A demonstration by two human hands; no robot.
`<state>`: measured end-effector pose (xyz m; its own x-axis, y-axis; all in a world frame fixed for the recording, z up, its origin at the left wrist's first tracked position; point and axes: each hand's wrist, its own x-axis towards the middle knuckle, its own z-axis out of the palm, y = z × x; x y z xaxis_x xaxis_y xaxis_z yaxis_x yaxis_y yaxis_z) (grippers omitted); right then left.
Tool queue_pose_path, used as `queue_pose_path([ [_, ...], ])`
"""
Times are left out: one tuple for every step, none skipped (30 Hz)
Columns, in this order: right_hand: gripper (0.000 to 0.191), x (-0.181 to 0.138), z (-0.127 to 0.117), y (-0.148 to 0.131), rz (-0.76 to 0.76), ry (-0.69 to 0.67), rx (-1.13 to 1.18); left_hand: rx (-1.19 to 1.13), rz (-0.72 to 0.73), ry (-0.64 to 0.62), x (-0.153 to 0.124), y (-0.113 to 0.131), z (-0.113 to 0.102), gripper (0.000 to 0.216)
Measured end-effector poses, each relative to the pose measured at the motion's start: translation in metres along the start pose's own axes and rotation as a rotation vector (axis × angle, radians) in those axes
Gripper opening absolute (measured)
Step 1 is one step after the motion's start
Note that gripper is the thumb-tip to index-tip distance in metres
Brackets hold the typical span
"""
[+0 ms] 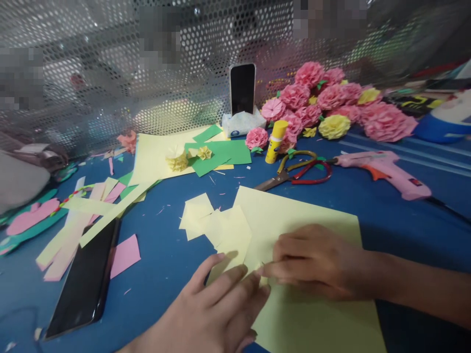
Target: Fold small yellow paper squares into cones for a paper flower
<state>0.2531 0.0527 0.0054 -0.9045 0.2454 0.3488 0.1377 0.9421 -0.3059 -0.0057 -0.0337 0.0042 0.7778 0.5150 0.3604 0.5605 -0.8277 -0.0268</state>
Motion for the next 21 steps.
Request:
queue_pose_path([
  [0.033, 0.001, 0.000, 0.000, -0.016, -0.007, -0.010, -0.003, 0.001, -0.004, 0.000, 0.000, 0.000, 0.039],
  [0.034, 0.002, -0.001, -0.001, -0.028, -0.010, -0.022, -0.005, 0.002, -0.005, 0.000, 0.000, 0.000, 0.039],
  [0.035, 0.003, -0.002, -0.002, -0.029, -0.016, -0.035, -0.006, 0.002, -0.004, 0.000, -0.001, 0.001, 0.038],
  [0.035, 0.004, -0.002, -0.003, -0.030, -0.030, -0.049, -0.006, 0.003, -0.002, 0.000, -0.001, 0.001, 0.038],
  [0.035, 0.005, -0.003, -0.004, -0.035, -0.042, -0.064, -0.006, 0.002, 0.001, -0.001, -0.001, 0.001, 0.037],
  [0.036, 0.006, -0.004, -0.005, -0.043, -0.056, -0.080, -0.006, 0.000, 0.007, -0.001, -0.001, 0.001, 0.037],
  [0.037, 0.006, -0.004, -0.006, -0.056, -0.066, -0.096, -0.008, -0.002, 0.015, -0.001, -0.001, 0.002, 0.037],
  [0.039, 0.007, -0.005, -0.007, -0.069, -0.072, -0.113, -0.011, -0.005, 0.019, -0.001, -0.001, 0.002, 0.036],
  [0.041, 0.007, -0.005, -0.008, -0.081, -0.073, -0.123, -0.015, -0.006, 0.024, -0.001, -0.001, 0.003, 0.036],
  [0.042, 0.007, -0.005, -0.009, -0.091, -0.070, -0.129, -0.017, -0.005, 0.029, -0.001, -0.002, 0.003, 0.037],
  [0.043, 0.007, -0.004, -0.010, -0.091, -0.071, -0.131, -0.017, -0.005, 0.029, -0.001, -0.002, 0.003, 0.037],
  [0.043, 0.007, -0.004, -0.011, -0.086, -0.070, -0.130, -0.018, -0.004, 0.031, -0.001, -0.002, 0.003, 0.037],
  [0.043, 0.007, -0.003, -0.012, -0.079, -0.066, -0.127, -0.019, -0.004, 0.030, 0.000, -0.002, 0.003, 0.037],
  [0.042, 0.007, -0.003, -0.013, -0.073, -0.065, -0.123, -0.020, -0.006, 0.030, 0.000, -0.002, 0.003, 0.037],
  [0.042, 0.007, -0.003, -0.014, -0.067, -0.067, -0.121, -0.023, -0.006, 0.032, 0.001, -0.002, 0.002, 0.036],
  [0.041, 0.007, -0.003, -0.015, -0.063, -0.068, -0.120, -0.026, -0.007, 0.032, 0.001, -0.002, 0.002, 0.036],
  [0.041, 0.007, -0.003, -0.015, -0.057, -0.072, -0.120, -0.030, -0.009, 0.031, 0.002, -0.002, 0.002, 0.036],
  [0.040, 0.007, -0.002, -0.017, -0.050, -0.077, -0.123, -0.033, -0.011, 0.031, 0.002, -0.002, 0.002, 0.036],
  [0.039, 0.006, -0.002, -0.018, -0.040, -0.085, -0.124, -0.036, -0.012, 0.028, 0.001, -0.002, 0.002, 0.037],
  [0.039, 0.006, -0.002, -0.019, -0.031, -0.089, -0.126, -0.036, -0.013, 0.028, 0.001, -0.002, 0.002, 0.038],
  [0.038, 0.006, -0.001, -0.020, -0.023, -0.091, -0.128, -0.034, -0.015, 0.028, 0.001, -0.002, 0.003, 0.038],
])
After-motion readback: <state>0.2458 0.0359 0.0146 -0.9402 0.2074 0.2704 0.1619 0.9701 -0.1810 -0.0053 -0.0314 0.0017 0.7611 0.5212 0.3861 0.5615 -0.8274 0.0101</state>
